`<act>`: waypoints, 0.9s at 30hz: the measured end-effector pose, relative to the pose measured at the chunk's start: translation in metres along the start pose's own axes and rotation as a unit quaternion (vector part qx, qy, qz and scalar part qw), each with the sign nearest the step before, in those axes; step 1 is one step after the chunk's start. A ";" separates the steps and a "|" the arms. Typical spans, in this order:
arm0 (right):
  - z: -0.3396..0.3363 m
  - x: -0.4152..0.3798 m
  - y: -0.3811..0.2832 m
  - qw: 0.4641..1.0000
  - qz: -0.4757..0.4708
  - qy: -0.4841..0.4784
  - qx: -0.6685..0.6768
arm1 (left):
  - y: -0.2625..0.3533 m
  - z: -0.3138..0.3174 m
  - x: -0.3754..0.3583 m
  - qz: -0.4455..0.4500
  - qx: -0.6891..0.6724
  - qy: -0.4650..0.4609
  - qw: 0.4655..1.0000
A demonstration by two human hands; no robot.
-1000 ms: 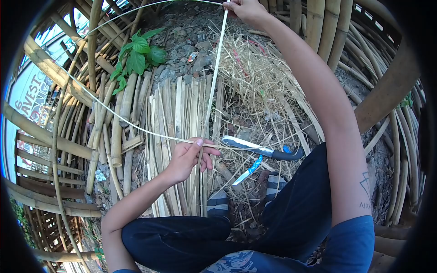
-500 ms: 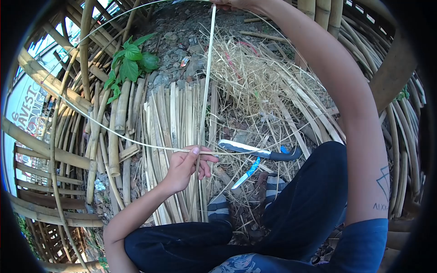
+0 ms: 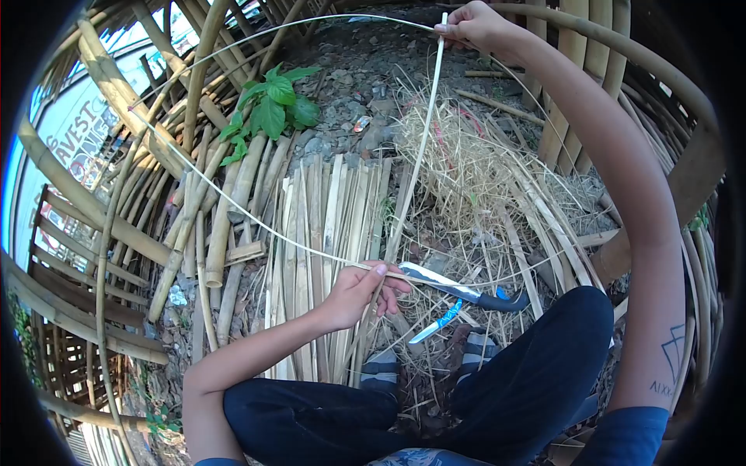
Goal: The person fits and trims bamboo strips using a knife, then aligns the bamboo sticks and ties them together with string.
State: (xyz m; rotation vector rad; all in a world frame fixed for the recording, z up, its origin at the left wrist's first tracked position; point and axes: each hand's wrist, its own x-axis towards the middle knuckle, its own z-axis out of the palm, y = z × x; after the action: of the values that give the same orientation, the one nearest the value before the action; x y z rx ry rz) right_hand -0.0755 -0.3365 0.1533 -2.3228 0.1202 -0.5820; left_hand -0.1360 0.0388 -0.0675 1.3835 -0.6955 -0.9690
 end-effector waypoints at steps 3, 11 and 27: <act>0.010 0.010 0.007 0.998 -0.046 0.000 0.042 | -0.002 -0.002 -0.002 0.002 -0.017 -0.004 1.000; 0.005 0.047 -0.024 0.994 -0.099 0.043 0.026 | 0.024 -0.015 0.002 0.022 -0.008 0.013 1.000; -0.052 0.038 -0.115 0.990 -0.122 0.071 -0.010 | 0.064 -0.012 -0.004 0.074 -0.007 0.026 0.997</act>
State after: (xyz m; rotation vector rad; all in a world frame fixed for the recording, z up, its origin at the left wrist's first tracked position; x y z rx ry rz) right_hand -0.0736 -0.2947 0.2786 -2.3309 -0.0933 -0.8723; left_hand -0.1175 0.0440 -0.0047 1.3207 -0.7391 -0.8177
